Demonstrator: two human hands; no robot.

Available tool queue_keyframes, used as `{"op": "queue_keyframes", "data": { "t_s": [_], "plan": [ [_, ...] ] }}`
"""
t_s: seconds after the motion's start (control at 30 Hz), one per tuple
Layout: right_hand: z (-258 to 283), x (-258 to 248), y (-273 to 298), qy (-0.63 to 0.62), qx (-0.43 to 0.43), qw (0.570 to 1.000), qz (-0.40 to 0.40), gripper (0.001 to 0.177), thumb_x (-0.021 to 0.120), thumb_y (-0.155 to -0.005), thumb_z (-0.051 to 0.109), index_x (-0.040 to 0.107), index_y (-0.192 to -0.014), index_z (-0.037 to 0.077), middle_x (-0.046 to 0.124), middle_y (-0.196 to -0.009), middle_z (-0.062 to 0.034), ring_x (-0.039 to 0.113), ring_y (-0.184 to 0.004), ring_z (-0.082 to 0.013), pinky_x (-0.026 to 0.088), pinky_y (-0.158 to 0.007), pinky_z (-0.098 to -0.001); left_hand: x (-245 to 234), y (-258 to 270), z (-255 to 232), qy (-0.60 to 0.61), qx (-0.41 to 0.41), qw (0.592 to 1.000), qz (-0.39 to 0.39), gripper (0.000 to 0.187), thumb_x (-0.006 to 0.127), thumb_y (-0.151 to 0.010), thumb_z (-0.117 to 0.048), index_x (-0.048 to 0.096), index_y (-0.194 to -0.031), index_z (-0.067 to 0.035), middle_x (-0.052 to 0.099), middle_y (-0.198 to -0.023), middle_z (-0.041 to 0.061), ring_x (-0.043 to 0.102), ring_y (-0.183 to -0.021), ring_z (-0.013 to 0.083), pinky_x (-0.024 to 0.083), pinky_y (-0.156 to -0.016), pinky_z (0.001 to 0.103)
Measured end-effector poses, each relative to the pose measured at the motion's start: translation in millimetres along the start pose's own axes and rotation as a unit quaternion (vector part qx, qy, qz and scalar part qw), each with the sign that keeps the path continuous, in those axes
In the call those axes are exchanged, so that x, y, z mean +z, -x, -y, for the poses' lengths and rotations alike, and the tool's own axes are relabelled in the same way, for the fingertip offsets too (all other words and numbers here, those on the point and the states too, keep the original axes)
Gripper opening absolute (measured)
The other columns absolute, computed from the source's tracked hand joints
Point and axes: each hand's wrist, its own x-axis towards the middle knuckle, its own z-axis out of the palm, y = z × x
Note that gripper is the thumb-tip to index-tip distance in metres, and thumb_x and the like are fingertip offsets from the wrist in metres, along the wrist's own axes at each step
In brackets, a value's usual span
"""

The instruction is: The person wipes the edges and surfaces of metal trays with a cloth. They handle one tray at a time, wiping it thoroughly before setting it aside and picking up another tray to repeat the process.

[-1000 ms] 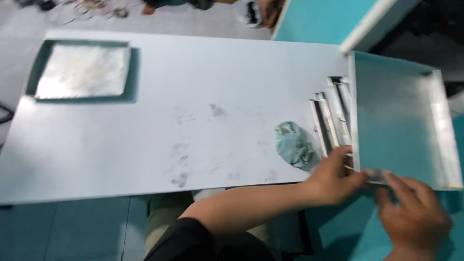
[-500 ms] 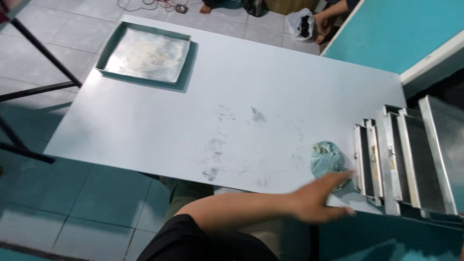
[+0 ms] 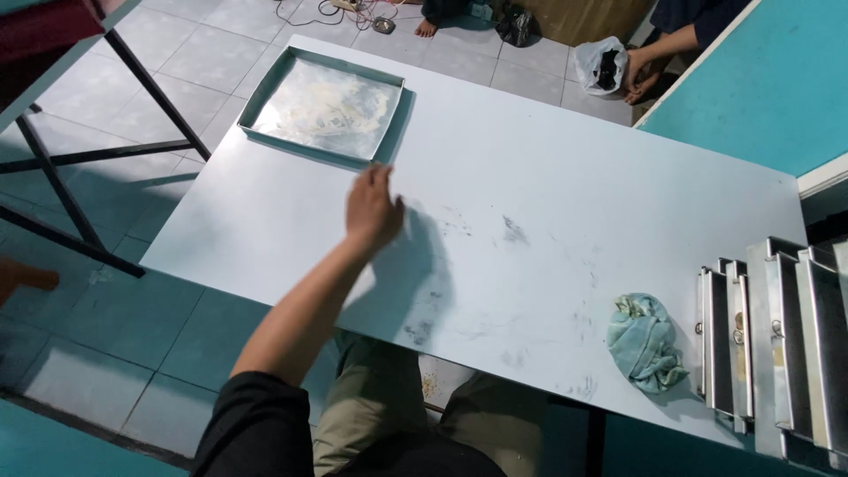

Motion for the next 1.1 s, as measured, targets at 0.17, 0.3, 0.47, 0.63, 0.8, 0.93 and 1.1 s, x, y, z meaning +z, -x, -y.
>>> {"op": "queue_keyframes", "data": {
  "t_s": [0.17,0.3,0.47,0.63,0.8,0.93,1.1],
  "plan": [
    [210.1,-17.8,-118.0,0.028,0.084,0.992,0.093,0.045,0.071,-0.093,0.013,0.073,-0.137,0.011,0.061,-0.135,-0.0219,0.055,-0.124,-0.0394,0.049,-0.105,-0.0541,-37.9,-44.0,24.9,-0.088,-0.188,0.955,0.212,0.065,0.045,-0.095,-0.017,0.029,-0.158,-0.009,0.026,-0.165,0.018,0.021,-0.152,0.0373,0.019,-0.123,0.049],
    [221.4,28.9,-115.0,0.052,0.104,0.989,0.088,0.067,0.073,-0.086,0.039,0.065,-0.146,0.011,0.057,-0.146,-0.0264,0.054,-0.132,-0.0465,0.045,-0.104,-0.0612,-30.7,-46.3,51.1,-0.131,-0.107,0.963,0.208,0.046,0.037,-0.096,-0.012,0.057,-0.137,-0.009,0.048,-0.15,0.017,0.028,-0.151,0.0428,0.017,-0.124,0.058],
    [229.2,52.0,-104.0,-0.002,0.145,0.983,0.111,0.077,0.066,-0.089,0.042,0.053,-0.157,0.007,0.052,-0.15,-0.0296,0.05,-0.133,-0.0473,0.043,-0.105,-0.0613,-26.4,-26.7,22.9,-0.126,0.016,0.968,0.215,0.037,0.035,-0.104,-0.017,0.072,-0.107,-0.011,0.067,-0.105,0.017,0.056,-0.107,0.038,0.035,-0.103,0.055],
    [225.5,61.6,-94.9,-0.038,0.13,0.989,0.057,0.074,0.072,-0.089,0.031,0.056,-0.155,0.001,0.055,-0.145,-0.0296,0.054,-0.129,-0.0484,0.047,-0.103,-0.0617,-61.8,16.7,-76.3,0.015,0.018,0.948,0.319,0.036,0.033,-0.108,-0.019,0.068,-0.115,-0.011,0.063,-0.109,0.016,0.059,-0.101,0.0335,0.051,-0.086,0.047],
    [215.2,74.1,-90.5,-0.078,0.096,0.992,0.002,0.069,0.068,-0.091,0.032,0.055,-0.153,0.004,0.055,-0.141,-0.0321,0.055,-0.123,-0.0521,0.045,-0.101,-0.0628,-64.8,74.7,-164.0,0.017,0.231,0.892,0.389,0.029,0.042,-0.109,-0.025,0.066,-0.121,-0.015,0.066,-0.108,0.01,0.065,-0.096,0.0247,0.053,-0.084,0.04],
    [220.4,67.4,-92.3,-0.073,0.157,0.983,0.054,0.071,0.066,-0.091,0.035,0.049,-0.156,0.011,0.05,-0.147,-0.0282,0.051,-0.129,-0.0474,0.041,-0.105,-0.0615,-76.7,101.8,-230.0,0.046,0.248,0.844,0.474,0.032,0.052,-0.105,-0.017,0.059,-0.135,-0.017,0.064,-0.123,0.012,0.062,-0.109,0.0271,0.051,-0.1,0.042],
    [220.3,63.4,-96.7,-0.107,0.147,0.982,0.047,0.067,0.065,-0.093,0.032,0.05,-0.154,0.011,0.052,-0.148,-0.0236,0.05,-0.132,-0.0445,0.041,-0.107,-0.0605,-10.4,171.5,-273.9,0.118,0.302,0.872,0.366,0.025,0.054,-0.098,-0.015,0.064,-0.12,-0.008,0.065,-0.107,0.018,0.064,-0.095,0.0356,0.052,-0.074,0.045]
  ]
}}
